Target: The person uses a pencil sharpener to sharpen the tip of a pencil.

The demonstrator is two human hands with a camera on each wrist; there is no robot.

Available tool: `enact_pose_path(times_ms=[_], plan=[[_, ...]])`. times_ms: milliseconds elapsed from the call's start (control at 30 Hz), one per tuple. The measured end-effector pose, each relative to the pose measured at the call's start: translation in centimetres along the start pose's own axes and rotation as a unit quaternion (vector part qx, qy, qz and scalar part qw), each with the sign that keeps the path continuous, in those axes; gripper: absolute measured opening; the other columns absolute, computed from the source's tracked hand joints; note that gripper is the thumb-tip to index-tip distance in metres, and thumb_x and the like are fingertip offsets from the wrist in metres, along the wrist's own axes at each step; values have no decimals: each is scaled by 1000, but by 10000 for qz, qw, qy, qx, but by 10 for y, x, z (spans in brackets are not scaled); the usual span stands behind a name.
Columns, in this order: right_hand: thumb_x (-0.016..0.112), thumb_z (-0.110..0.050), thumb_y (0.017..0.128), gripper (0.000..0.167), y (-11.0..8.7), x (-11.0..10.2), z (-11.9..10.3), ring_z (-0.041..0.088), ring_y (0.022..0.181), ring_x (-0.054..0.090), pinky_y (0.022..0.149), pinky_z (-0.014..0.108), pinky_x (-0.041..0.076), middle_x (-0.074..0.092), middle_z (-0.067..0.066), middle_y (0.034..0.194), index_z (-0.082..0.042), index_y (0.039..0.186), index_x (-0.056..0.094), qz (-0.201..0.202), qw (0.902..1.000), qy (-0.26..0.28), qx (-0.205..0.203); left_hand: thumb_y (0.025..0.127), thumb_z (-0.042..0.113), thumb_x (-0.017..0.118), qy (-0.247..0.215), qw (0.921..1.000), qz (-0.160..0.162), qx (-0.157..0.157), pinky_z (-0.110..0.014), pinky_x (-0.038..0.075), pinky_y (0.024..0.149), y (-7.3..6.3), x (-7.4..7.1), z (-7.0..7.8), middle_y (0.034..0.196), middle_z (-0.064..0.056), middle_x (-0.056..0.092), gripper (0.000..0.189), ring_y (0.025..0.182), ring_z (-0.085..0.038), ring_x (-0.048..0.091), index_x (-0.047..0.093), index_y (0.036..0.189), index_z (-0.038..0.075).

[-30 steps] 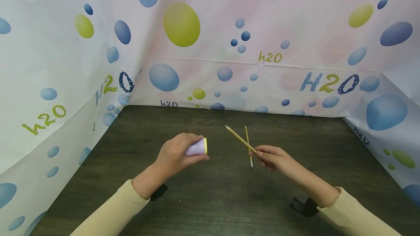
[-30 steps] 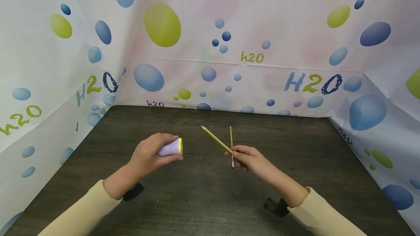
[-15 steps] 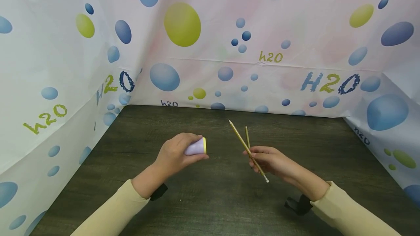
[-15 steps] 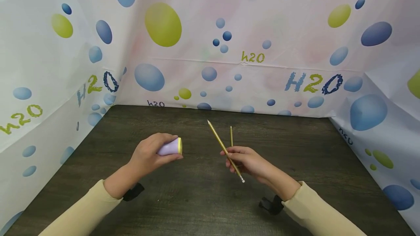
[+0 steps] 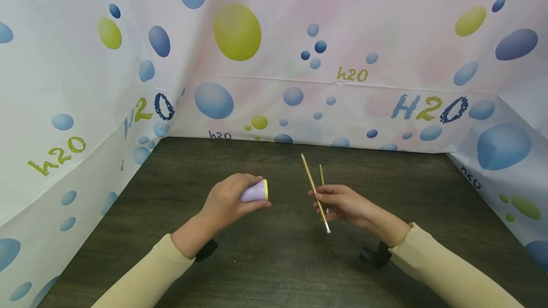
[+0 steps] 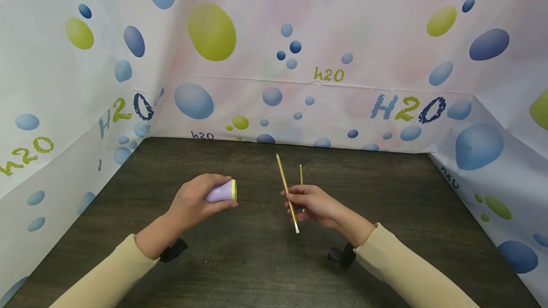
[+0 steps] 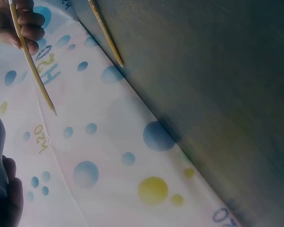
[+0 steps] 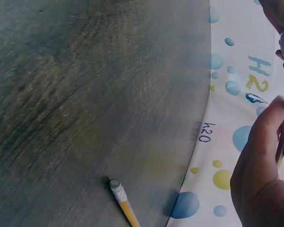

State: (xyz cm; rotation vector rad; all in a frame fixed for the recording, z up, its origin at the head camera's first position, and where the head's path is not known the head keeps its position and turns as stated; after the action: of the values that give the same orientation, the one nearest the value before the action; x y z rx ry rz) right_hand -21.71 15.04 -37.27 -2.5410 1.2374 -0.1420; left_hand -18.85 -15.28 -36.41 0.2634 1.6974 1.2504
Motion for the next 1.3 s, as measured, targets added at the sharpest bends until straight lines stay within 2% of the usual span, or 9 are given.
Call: enact_pose_path(times_ms=[67,200,367,433,600,767,933,1133,1300], plan=[[47,-16,109,54,3,1,-1,7,91,63,73,22,57,62,-1,102,16,150,33,49,10000,56,34,93,55,66,13,10000,-29,-21,-33,59,65,0,0,0,96,-11,76,55,83,-22,73,72,106,2],[46,-14,109,54,10,1,-3,6,93,64,73,21,58,62,1,105,16,151,31,113,9998,168,69,81,45,85,4,9999,-117,-98,-32,59,65,-2,0,1,96,-11,76,51,83,-22,73,72,107,2],[45,-12,109,53,18,1,-6,6,94,65,71,18,58,63,2,106,15,152,31,198,9997,133,81,87,50,78,-5,9998,-132,-147,-32,59,64,-4,0,1,95,-11,76,52,82,-21,72,72,106,2],[45,-12,109,53,22,0,-8,5,94,65,71,18,58,63,2,106,15,152,31,240,9996,103,96,85,48,81,-2,9998,-136,-147,-32,59,64,-4,1,1,95,-11,76,51,82,-21,72,72,106,2],[46,-13,109,53,32,-2,-11,5,94,66,76,20,60,65,4,109,14,152,32,401,9990,61,187,64,33,96,56,9996,-209,-207,-32,60,65,-2,0,2,96,-11,76,57,83,-21,72,72,106,2],[48,-13,108,53,44,-2,-11,8,97,69,80,24,62,68,13,117,13,152,34,594,9977,-36,326,64,32,96,87,9994,-261,-226,-32,60,65,-1,0,2,96,-10,76,57,83,-21,72,72,106,2],[48,-14,108,53,55,-1,-7,10,97,65,80,26,62,61,25,131,13,152,34,684,9966,-254,373,64,33,95,98,9993,-272,-222,-32,59,64,-1,0,1,95,-10,76,56,82,-21,72,73,106,2],[47,-11,109,51,66,1,-4,15,102,63,83,28,62,54,29,140,14,151,34,774,9958,-98,474,65,33,95,90,9993,-283,-233,-32,59,65,-1,0,0,95,-10,76,56,83,-21,72,73,106,3],[48,-9,108,51,74,3,-2,13,97,62,81,27,62,53,28,139,15,151,33,860,9945,131,582,63,32,96,104,9993,-287,-216,-32,60,65,-1,1,-2,95,-10,76,57,83,-21,73,73,106,3]])
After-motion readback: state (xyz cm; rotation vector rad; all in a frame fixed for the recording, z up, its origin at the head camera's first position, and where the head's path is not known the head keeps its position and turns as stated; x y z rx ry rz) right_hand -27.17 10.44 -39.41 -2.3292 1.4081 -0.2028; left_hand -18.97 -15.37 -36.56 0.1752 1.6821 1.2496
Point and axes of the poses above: each hand's wrist, its own y-axis towards the middle knuckle, its own x-axis out of the palm, z = x × y, the point moved 1 cm from there along y, towards the middle knuckle
